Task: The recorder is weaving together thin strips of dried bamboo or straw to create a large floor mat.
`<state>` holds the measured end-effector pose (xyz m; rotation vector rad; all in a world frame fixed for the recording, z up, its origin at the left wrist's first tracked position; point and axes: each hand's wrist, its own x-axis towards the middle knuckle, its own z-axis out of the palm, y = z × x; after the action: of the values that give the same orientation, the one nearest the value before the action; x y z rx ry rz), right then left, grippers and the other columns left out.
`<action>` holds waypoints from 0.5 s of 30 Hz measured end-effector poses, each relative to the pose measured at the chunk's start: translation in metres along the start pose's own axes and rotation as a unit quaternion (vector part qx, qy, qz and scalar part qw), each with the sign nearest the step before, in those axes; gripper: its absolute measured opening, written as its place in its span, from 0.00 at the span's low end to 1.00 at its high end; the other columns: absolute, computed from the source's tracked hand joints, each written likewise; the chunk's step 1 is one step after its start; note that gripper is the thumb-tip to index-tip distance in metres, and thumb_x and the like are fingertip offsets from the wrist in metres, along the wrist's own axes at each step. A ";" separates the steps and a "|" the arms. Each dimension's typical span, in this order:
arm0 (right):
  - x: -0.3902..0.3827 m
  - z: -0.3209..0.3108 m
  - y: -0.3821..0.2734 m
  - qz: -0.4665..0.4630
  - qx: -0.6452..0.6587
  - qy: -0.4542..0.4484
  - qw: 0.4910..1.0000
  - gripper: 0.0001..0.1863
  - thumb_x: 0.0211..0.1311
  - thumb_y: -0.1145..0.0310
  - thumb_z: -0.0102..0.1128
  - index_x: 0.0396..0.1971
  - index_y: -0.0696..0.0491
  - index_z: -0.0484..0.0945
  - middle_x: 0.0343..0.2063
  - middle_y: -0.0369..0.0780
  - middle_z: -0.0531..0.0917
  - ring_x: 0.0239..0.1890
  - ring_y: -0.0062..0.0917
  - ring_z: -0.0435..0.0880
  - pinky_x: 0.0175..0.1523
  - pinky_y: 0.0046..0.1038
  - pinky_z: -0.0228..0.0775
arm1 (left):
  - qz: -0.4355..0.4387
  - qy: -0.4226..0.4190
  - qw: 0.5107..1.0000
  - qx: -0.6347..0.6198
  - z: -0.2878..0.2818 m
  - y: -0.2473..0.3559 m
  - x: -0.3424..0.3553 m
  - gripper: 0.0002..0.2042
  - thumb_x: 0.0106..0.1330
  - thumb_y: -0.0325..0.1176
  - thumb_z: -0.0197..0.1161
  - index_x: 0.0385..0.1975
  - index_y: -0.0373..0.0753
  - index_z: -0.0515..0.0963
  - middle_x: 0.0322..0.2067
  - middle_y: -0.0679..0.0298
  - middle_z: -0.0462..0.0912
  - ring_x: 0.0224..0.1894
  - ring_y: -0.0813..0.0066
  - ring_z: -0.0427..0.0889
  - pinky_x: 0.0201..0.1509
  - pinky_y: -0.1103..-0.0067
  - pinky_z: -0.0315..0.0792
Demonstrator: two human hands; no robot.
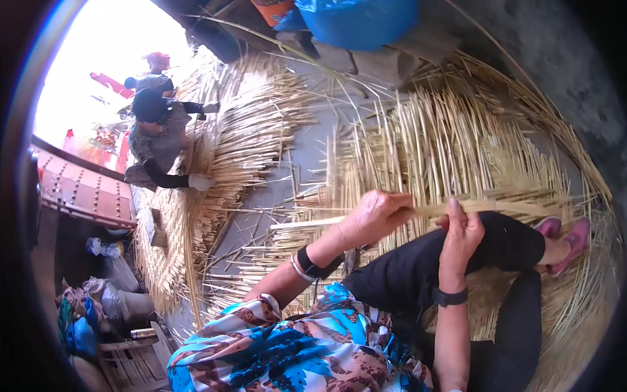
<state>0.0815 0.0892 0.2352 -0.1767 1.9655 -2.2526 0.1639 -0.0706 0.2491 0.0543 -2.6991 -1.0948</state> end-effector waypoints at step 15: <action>0.160 0.012 -0.041 -0.333 -0.584 -0.416 0.612 0.13 0.64 0.63 0.57 0.42 0.55 0.77 0.37 0.43 0.80 0.38 0.36 0.79 0.44 0.35 0.70 | -0.005 0.117 0.977 0.176 -0.008 -0.065 0.068 0.05 0.63 0.31 0.62 0.29 0.38 0.77 0.24 0.61 0.78 0.24 0.62 0.79 0.26 0.71 0.70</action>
<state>-0.0749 0.0533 0.2766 -1.8750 2.4268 -0.2364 0.0965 -0.1307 0.2233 0.2401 -2.6404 -0.5583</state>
